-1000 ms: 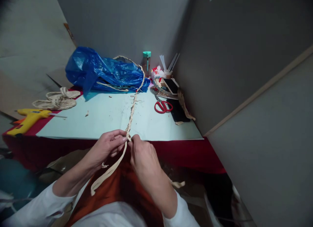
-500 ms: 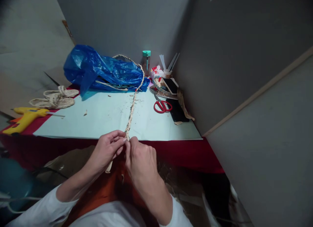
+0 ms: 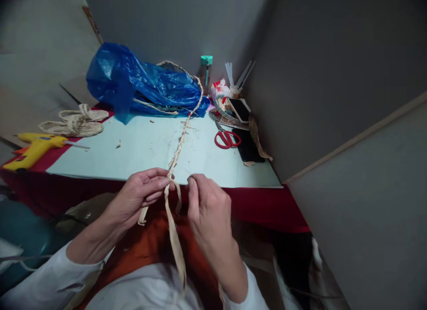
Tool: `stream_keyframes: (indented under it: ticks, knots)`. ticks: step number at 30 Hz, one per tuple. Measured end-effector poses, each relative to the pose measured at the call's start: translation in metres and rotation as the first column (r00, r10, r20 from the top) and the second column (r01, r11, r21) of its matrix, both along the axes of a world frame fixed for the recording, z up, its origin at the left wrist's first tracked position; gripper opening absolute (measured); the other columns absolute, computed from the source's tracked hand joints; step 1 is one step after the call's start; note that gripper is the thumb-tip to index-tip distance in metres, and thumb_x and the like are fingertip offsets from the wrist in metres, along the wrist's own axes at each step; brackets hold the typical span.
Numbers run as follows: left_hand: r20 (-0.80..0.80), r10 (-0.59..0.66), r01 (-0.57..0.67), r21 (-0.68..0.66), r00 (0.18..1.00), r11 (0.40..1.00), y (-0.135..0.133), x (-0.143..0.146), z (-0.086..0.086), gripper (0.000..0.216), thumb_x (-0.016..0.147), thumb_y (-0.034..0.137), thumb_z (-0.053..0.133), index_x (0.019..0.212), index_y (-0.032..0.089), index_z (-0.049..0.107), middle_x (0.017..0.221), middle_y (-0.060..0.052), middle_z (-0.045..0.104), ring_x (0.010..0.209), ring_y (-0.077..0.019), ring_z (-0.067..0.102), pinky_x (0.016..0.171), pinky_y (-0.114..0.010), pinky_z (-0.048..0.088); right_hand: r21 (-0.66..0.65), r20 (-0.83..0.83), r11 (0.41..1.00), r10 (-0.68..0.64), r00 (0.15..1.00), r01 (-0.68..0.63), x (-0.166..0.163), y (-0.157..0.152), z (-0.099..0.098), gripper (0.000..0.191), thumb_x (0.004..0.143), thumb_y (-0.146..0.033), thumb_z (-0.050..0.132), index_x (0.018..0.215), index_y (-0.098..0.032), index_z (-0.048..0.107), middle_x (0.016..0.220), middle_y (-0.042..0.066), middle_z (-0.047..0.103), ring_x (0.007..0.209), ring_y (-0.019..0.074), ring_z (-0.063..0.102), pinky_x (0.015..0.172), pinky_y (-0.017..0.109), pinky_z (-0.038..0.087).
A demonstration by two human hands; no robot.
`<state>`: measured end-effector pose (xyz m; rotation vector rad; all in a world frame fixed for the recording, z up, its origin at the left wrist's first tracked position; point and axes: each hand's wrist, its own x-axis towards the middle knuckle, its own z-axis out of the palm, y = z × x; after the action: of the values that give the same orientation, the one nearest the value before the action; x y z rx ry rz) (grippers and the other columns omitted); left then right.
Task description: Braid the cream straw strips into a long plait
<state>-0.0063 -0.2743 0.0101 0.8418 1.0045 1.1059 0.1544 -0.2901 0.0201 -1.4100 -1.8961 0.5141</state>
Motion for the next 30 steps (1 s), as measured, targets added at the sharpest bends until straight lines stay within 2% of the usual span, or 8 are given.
stream_keyframes:
  ticks: [3, 6, 11, 14, 19, 24, 27, 30]
  knots:
    - [0.009, -0.006, 0.006, -0.010, 1.000, 1.000, -0.001, -0.001, 0.000, 0.029, 0.071, 0.024, 0.073, 0.091, 0.010, 0.059, 0.067, 0.002, 0.057, 0.043, 0.0006, 0.027, 0.040, -0.015, 0.014, -0.089, -0.157, 0.981, 0.159, 0.975, -0.174, -0.006, 0.011, 0.001, 0.027, 0.098, -0.029, 0.035, 0.103, -0.019, 0.060, 0.091, 0.005, 0.065, 0.079, 0.0144, 0.058, 0.074, 0.023, 0.040]
    - [-0.033, -0.002, 0.002, 0.003, 0.999, 1.000, -0.003, -0.002, -0.003, 0.030, 0.071, 0.024, 0.073, 0.093, 0.011, 0.058, 0.067, 0.005, 0.052, 0.047, -0.0004, 0.030, 0.042, -0.014, 0.020, -0.207, -0.240, 0.927, 0.262, 0.935, -0.313, -0.016, 0.019, -0.006, 0.030, 0.098, -0.030, 0.033, 0.104, -0.018, 0.061, 0.082, 0.002, 0.063, 0.071, 0.0132, 0.055, 0.069, 0.023, 0.040]
    - [-0.137, -0.041, 0.045, 0.029, 0.990, 0.999, -0.007, -0.005, -0.004, 0.018, 0.079, 0.022, 0.064, 0.093, 0.013, 0.055, 0.080, 0.000, 0.060, 0.070, -0.0069, 0.051, 0.062, -0.015, 0.038, -0.180, -0.264, 0.932, 0.261, 0.928, -0.314, -0.020, 0.021, -0.013, 0.033, 0.097, -0.029, 0.036, 0.102, -0.019, 0.067, 0.087, 0.003, 0.066, 0.079, 0.0145, 0.057, 0.076, 0.024, 0.040]
    - [-0.168, -0.058, 0.069, 0.063, 0.984, 0.996, -0.007, -0.007, -0.004, 0.015, 0.081, 0.021, 0.060, 0.093, 0.014, 0.054, 0.079, 0.001, 0.059, 0.071, -0.0072, 0.050, 0.064, -0.016, 0.038, -0.180, -0.250, 0.929, 0.275, 0.929, -0.323, -0.019, 0.019, -0.008, 0.031, 0.097, -0.027, 0.038, 0.105, -0.020, 0.067, 0.094, 0.004, 0.067, 0.085, 0.0158, 0.058, 0.079, 0.024, 0.040]
    - [-0.154, -0.080, 0.090, 0.065, 0.985, 0.994, -0.007, -0.009, -0.002, 0.014, 0.081, 0.021, 0.059, 0.091, 0.015, 0.052, 0.074, 0.003, 0.057, 0.067, -0.0069, 0.049, 0.061, -0.016, 0.037, -0.202, -0.171, 0.940, 0.242, 0.955, -0.274, -0.022, 0.018, -0.001, 0.035, 0.097, -0.028, 0.036, 0.092, -0.018, 0.069, 0.078, 0.003, 0.067, 0.069, 0.0138, 0.056, 0.070, 0.023, 0.039]
    - [-0.204, -0.061, 0.077, 0.072, 0.977, 0.994, -0.009, -0.009, -0.005, 0.012, 0.083, 0.023, 0.056, 0.092, 0.017, 0.050, 0.077, 0.003, 0.059, 0.070, -0.0087, 0.053, 0.065, -0.019, 0.040, -0.227, -0.217, 0.941, 0.202, 0.955, -0.250, -0.028, 0.021, -0.009, 0.031, 0.094, -0.032, 0.043, 0.096, -0.018, 0.071, 0.077, 0.003, 0.068, 0.068, 0.0143, 0.056, 0.066, 0.022, 0.040]
    - [-0.426, 0.013, 0.063, 0.165, 0.905, 0.984, -0.012, -0.011, -0.007, 0.010, 0.087, 0.025, 0.051, 0.094, 0.018, 0.052, 0.077, 0.002, 0.063, 0.071, -0.0108, 0.056, 0.067, -0.021, 0.042, -0.217, -0.320, 0.950, 0.148, 0.936, -0.224, -0.030, 0.020, -0.022, 0.031, 0.092, -0.033, 0.046, 0.093, -0.017, 0.073, 0.074, 0.003, 0.069, 0.066, 0.0142, 0.056, 0.065, 0.022, 0.041]
    - [-0.718, 0.160, 0.103, 0.308, 0.677, 0.946, -0.018, -0.015, -0.005, 0.013, 0.091, 0.024, 0.045, 0.092, 0.019, 0.057, 0.076, 0.000, 0.066, 0.069, -0.0128, 0.059, 0.066, -0.023, 0.042, -0.191, -0.399, 0.969, 0.069, 0.914, -0.156, -0.032, 0.017, -0.032, 0.030, 0.089, -0.034, 0.051, 0.087, -0.015, 0.074, 0.071, 0.003, 0.068, 0.062, 0.0143, 0.055, 0.064, 0.023, 0.042]
